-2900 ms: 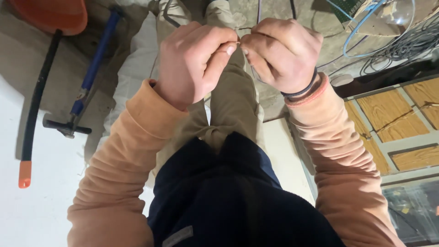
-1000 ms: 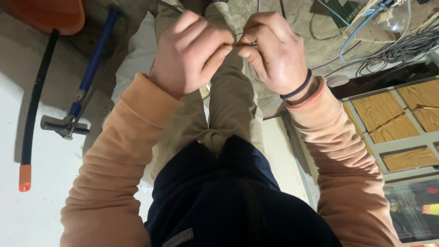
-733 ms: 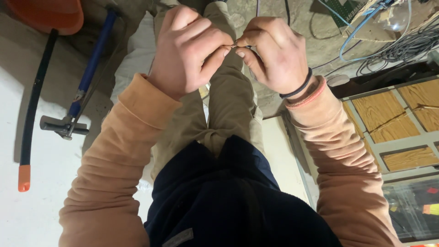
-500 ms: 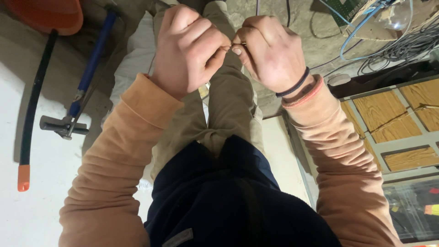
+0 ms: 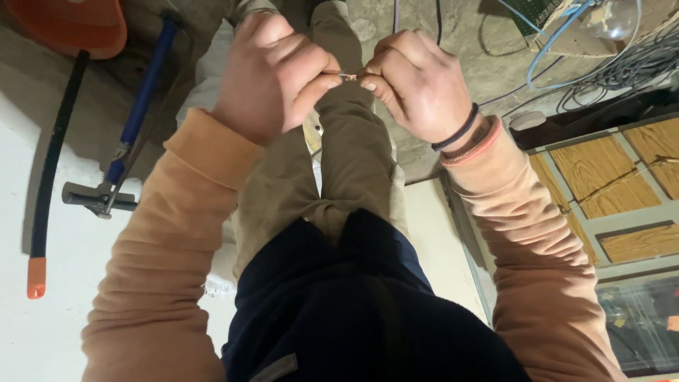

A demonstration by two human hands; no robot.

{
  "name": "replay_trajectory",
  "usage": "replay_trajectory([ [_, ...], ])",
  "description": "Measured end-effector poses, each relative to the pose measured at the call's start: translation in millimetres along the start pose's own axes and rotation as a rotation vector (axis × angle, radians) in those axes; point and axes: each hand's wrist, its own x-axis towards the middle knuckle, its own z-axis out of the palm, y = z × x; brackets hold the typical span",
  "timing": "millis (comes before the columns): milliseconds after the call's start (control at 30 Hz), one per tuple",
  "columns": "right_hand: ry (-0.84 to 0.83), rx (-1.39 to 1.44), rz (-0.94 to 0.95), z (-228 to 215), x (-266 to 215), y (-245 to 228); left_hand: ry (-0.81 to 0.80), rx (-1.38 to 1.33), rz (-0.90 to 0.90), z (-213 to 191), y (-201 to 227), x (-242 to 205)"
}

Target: The person sits on the workshop floor repairing a small lamp fixture. They peel and twist the lamp's wires by hand, wrap a connection with electrical tape, then use pliers to cut and strip the wire ends and reattach them to the lamp socket.

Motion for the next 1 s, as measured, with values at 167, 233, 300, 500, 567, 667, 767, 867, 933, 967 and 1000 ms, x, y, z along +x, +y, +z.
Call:
replay_trajectory([
  [167, 0.032, 0.005, 0.034, 4.6, -24.6, 17.6, -0.009, 0.111, -0.003, 4.6, -21.5, -20.4],
  [233, 0.065, -0.011, 0.066, -0.2, -47.3, 40.2, -0.010, 0.200, -0.054, -10.0, -35.0, -34.6],
  [300, 0.159, 0.007, 0.214, -10.3, -74.1, 67.4, 0.111, 0.025, -0.102, -51.8, -36.9, -40.0],
  [500, 0.165, -0.038, 0.215, -13.1, -96.2, 95.7, 0.071, -0.017, -0.144, -58.0, -28.0, -39.4],
  [567, 0.188, -0.114, 0.197, -18.4, -87.2, 106.9, 0.086, -0.040, -0.150, -51.8, -24.3, -31.5],
  [667, 0.205, -0.180, 0.262, -21.8, -109.4, 153.4, 0.116, -0.077, -0.171, -45.5, -19.2, -21.0],
  [767, 0.212, -0.190, 0.384, -26.0, -158.0, 208.1, 0.173, -0.153, -0.214, -39.4, -15.9, -17.9],
  [867, 0.252, -0.322, 0.433, -35.0, -165.5, 208.8, 0.212, -0.295, -0.303, -30.2, -16.0, -19.3],
  [933, 0.275, -0.436, 0.438, -30.3, -142.9, 180.5, 0.212, -0.379, -0.364, -21.4, -18.0, -21.9],
  [967, 0.287, -0.431, 0.412, -22.5, -125.9, 160.7, 0.191, -0.397, -0.357, -15.4, -19.7, -23.5],
  [1000, 0.297, -0.425, 0.389, -14.2, -110.1, 140.3, 0.168, -0.416, -0.351, -9.3, -21.0, -25.2],
])
